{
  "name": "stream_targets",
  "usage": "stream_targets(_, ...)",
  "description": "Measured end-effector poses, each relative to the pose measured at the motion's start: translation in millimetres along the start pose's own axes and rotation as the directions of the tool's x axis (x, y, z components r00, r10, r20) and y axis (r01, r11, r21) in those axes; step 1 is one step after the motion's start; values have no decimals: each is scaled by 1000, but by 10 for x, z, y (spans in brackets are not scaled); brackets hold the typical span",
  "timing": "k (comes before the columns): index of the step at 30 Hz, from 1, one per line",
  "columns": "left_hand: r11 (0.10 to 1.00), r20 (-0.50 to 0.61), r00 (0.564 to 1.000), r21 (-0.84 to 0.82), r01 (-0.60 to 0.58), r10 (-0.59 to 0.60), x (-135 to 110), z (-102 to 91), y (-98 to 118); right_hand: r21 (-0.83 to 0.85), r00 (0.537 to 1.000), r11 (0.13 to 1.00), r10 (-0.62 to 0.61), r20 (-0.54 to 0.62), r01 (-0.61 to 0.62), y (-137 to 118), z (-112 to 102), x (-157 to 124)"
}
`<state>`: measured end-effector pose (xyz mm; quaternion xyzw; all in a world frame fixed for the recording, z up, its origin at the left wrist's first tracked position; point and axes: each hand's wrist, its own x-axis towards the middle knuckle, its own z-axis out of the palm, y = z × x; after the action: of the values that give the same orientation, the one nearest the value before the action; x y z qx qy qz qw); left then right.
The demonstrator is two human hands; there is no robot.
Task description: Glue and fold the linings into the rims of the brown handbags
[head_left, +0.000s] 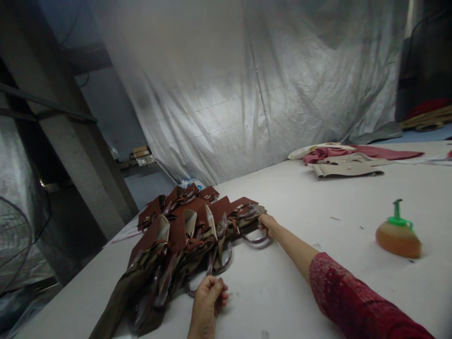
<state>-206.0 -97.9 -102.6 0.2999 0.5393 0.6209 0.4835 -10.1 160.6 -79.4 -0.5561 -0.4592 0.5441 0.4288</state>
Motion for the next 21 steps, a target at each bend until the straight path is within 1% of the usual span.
stream_targets(2,1000,26,1000,-1,7,-7,12,-21,-11,1,1000,1000,17,23,-17,-20,-56,-19)
stream_targets(4,1000,34,999,-9,-4,5,19,-34,-24,3,999,1000,-13,40,13,-65,-154,-66)
stream_targets(6,1000,39,999,-8,-15,15,16,-37,-28,14,995,996,-86,55,85,-151,-298,-156)
stream_targets(8,1000,50,999,4,-16,16,0,-36,-13,20,980,984,-179,81,178,-275,-479,-322)
stream_targets(10,1000,85,996,7,-13,12,-33,-36,21,16,958,965,-264,116,264,-405,-675,-586)
stream_targets(12,1000,129,991,-4,-20,21,-85,-36,61,-10,933,946,-319,168,325,-499,-865,-940)
stream_targets(13,1000,148,989,-7,-23,24,-117,-34,78,-32,919,936,-337,204,351,-520,-954,-1138)
stream_targets(14,1000,161,987,-7,-29,30,-154,-26,92,-83,899,920,-351,263,383,-521,-1038,-1340)
stream_targets(16,998,156,986,5,-66,64,-240,17,117,-152,869,892,-358,342,426,-469,-1193,-1723)
stream_targets(19,984,97,980,30,-177,174,-411,192,192,-204,830,858,-353,432,471,-318,-1388,-2164)
stream_targets(21,969,108,965,36,-244,239,-561,398,306,-189,782,836,-367,504,514,-235,-1482,-2364)
